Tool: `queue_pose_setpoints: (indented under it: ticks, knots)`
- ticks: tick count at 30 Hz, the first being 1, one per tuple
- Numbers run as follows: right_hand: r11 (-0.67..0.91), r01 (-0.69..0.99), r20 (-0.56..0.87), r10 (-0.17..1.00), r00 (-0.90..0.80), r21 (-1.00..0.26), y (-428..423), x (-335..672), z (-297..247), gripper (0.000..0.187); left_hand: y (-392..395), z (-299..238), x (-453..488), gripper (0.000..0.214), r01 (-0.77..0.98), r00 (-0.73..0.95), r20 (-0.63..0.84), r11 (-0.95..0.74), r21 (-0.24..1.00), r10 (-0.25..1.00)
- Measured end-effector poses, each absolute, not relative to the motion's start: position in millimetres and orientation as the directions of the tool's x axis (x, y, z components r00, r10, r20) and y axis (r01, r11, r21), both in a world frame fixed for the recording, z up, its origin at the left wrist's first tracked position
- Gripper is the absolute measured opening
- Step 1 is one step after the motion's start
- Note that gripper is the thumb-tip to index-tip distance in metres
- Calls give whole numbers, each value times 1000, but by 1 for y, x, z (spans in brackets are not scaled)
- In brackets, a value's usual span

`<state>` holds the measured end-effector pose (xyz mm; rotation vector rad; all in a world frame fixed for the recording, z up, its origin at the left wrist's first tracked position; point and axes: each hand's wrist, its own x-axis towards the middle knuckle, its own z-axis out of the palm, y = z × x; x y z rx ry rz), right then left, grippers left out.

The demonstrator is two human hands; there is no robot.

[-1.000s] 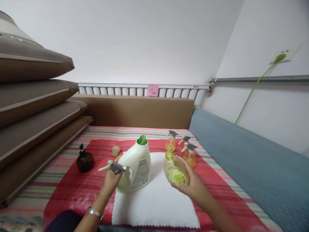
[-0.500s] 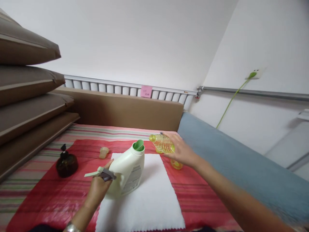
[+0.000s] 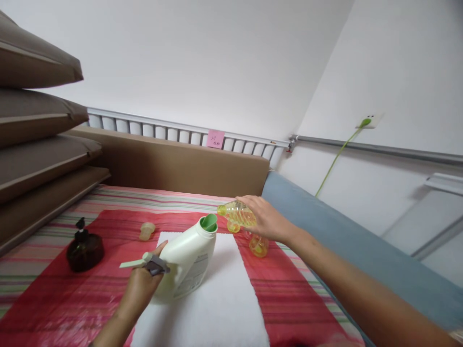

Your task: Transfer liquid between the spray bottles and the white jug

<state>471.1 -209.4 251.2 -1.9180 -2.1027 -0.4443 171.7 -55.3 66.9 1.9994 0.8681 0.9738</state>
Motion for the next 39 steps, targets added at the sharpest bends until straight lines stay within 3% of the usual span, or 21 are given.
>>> queue_pose_setpoints:
  ticks: [31,39]
  knots:
    - [92,970,349,922,-168,223,-198,465,265,77,-56,66,171,52,257,500,336,-507,823,799]
    - [102,955,350,915,-200,279,-197,463,272,77,-59,71,171,45,236,478,353,-504,831,805]
